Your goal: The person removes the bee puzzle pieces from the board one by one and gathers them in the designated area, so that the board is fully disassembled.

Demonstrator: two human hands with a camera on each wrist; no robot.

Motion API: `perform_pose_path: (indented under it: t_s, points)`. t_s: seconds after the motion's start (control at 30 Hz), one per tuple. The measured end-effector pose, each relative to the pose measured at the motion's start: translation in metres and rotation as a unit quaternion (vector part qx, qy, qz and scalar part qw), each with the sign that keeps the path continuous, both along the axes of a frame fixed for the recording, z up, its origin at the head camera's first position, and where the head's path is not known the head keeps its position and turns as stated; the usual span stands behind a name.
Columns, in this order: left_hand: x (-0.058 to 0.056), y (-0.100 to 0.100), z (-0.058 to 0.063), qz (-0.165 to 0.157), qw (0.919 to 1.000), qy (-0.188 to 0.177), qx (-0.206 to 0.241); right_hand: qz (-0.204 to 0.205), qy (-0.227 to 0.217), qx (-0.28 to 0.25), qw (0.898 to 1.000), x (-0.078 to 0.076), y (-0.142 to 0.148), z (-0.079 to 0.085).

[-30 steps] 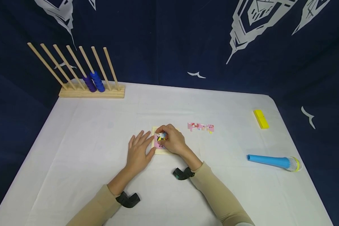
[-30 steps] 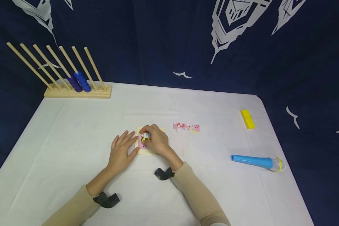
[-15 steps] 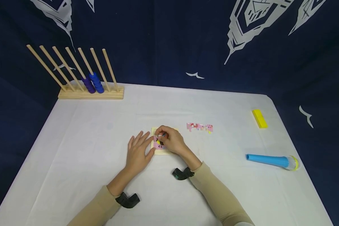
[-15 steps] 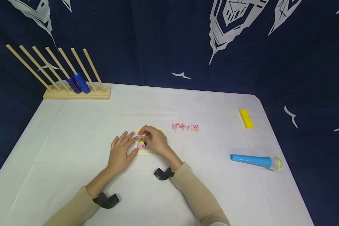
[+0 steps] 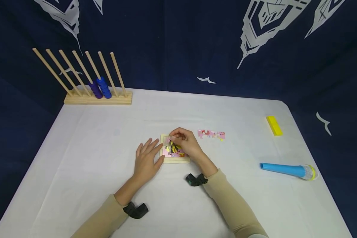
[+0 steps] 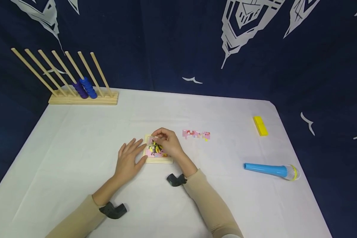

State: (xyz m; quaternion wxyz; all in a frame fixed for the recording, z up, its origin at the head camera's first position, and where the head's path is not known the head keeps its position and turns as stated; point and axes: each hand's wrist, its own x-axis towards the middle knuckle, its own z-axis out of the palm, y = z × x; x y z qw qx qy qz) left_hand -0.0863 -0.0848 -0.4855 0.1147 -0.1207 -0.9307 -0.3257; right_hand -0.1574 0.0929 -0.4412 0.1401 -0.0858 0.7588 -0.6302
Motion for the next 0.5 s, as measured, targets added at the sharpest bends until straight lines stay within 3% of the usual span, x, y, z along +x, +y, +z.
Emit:
perform_pose_path:
  t_s: [0.3,0.5]
  points:
    - [-0.001,0.003,0.001,0.001,0.9999,-0.011,0.004,-0.021,0.000,0.045,0.999,0.001,0.024,0.023]
    - [0.000,0.002,0.003,0.004,0.9996,-0.027,0.004,-0.036,0.001,0.077,0.996,0.000,0.057,0.028]
